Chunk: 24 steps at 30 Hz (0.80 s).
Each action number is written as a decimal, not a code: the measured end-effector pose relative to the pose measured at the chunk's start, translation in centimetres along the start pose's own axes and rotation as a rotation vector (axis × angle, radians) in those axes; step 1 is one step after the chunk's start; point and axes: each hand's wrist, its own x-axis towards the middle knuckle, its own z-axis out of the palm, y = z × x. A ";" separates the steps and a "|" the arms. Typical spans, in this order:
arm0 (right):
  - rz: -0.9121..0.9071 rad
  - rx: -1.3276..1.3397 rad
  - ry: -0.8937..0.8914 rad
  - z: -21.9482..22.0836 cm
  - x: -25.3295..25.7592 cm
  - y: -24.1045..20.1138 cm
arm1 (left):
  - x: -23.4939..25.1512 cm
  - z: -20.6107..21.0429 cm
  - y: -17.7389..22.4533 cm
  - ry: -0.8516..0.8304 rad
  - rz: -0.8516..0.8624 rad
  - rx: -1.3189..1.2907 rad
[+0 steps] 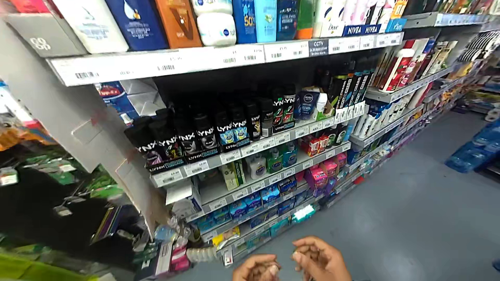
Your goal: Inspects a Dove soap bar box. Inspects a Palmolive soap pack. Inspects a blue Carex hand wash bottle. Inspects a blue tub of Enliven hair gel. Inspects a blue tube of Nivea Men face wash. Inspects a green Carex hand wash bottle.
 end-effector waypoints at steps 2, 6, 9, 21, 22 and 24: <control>-0.005 -0.004 -0.019 0.3 0.5 -0.2 | 0.2 -0.3 0.3 0.015 0.001 0.007; -0.062 0.004 -0.069 0.9 1.2 0.2 | 0.1 -0.9 0.7 0.053 -0.033 0.012; -0.107 0.006 -0.098 1.4 2.1 0.5 | 0.3 -1.6 0.6 0.056 0.023 0.004; -0.121 0.012 -0.138 1.8 3.1 0.8 | 0.9 -2.5 0.4 0.137 0.098 -0.021; -0.119 0.016 -0.136 1.6 3.1 0.9 | 1.1 -2.4 0.4 0.131 0.088 -0.027; -0.112 0.011 -0.122 1.2 3.1 1.0 | 1.6 -2.0 0.3 0.124 0.061 -0.029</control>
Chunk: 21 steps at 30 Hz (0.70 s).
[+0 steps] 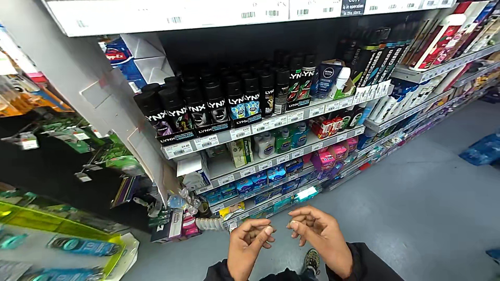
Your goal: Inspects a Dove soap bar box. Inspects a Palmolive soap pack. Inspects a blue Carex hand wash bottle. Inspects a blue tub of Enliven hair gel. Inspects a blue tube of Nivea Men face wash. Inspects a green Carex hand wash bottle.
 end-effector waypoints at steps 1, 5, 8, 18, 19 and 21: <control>0.002 -0.005 0.014 -0.3 -0.1 0.0 | 0.2 0.2 -0.1 -0.007 -0.010 0.001; 0.010 -0.020 0.083 -1.5 -0.3 -0.1 | 1.5 1.3 -0.6 -0.053 -0.034 -0.010; 0.008 -0.024 0.124 -2.6 -0.4 -0.1 | 2.3 2.1 -1.1 -0.092 -0.044 -0.023; -0.011 -0.026 0.191 -5.9 0.2 0.7 | 5.5 4.7 -2.3 -0.161 -0.077 -0.009; -0.004 -0.024 0.192 -6.3 0.3 0.8 | 5.9 5.1 -2.5 -0.164 -0.077 0.005; 0.002 -0.015 0.195 -7.3 0.7 1.0 | 6.9 6.0 -3.0 -0.172 -0.062 0.040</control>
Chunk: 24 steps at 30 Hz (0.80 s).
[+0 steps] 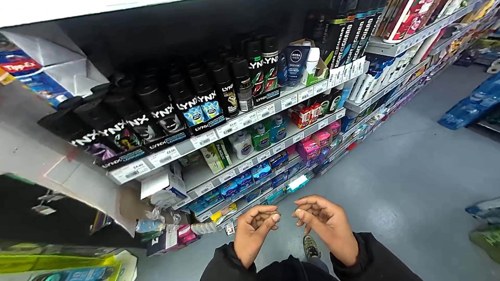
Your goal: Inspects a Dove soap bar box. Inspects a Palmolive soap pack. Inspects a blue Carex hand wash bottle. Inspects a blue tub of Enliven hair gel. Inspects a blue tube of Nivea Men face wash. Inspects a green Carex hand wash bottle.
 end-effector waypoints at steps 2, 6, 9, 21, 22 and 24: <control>-0.009 0.008 0.002 -1.1 1.1 0.0 | 1.9 0.7 -0.1 -0.001 0.018 0.051; -0.013 0.027 -0.016 -3.5 2.7 0.3 | 6.5 1.6 0.0 0.050 0.035 0.324; -0.011 0.045 -0.040 -5.9 3.9 0.7 | 11.1 1.2 -0.7 0.091 0.134 0.727; -0.040 0.042 -0.002 -17.4 8.7 2.9 | 27.1 0.7 -1.6 0.160 -0.042 1.551; -0.034 0.035 0.001 -18.2 9.1 3.0 | 27.5 0.9 -1.7 0.169 -0.090 1.557; -0.024 0.025 0.005 -19.5 9.8 3.3 | 28.2 1.3 -1.6 0.191 -0.150 1.533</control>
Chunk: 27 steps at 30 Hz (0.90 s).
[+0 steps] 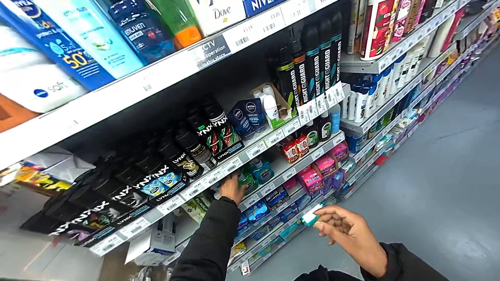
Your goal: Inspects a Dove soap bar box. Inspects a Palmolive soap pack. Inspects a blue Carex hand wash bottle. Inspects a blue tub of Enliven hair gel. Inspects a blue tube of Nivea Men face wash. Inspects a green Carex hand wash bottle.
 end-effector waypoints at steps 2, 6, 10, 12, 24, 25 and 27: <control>0.026 0.003 -0.007 -1.1 0.4 0.3 | 0.2 -0.2 0.5 -0.019 -0.043 -0.017; 0.059 0.003 -0.042 -2.6 1.4 0.8 | 1.0 -0.2 0.7 -0.075 -0.124 -0.004; 0.074 -0.012 -0.076 -3.8 1.8 1.4 | 1.2 0.6 0.2 -0.053 -0.090 0.012; 0.101 -0.013 -0.090 -4.2 2.0 1.6 | 1.5 0.9 -0.1 -0.063 -0.094 0.035; 0.128 -0.018 -0.143 -5.4 2.2 2.4 | 0.8 0.2 1.0 -0.017 -0.131 0.112; 0.127 -0.018 -0.143 -5.4 2.1 2.5 | 0.5 0.2 1.2 -0.016 -0.132 0.121; 0.125 -0.033 -0.143 -5.4 2.0 2.6 | -0.1 0.5 1.1 0.007 -0.100 0.135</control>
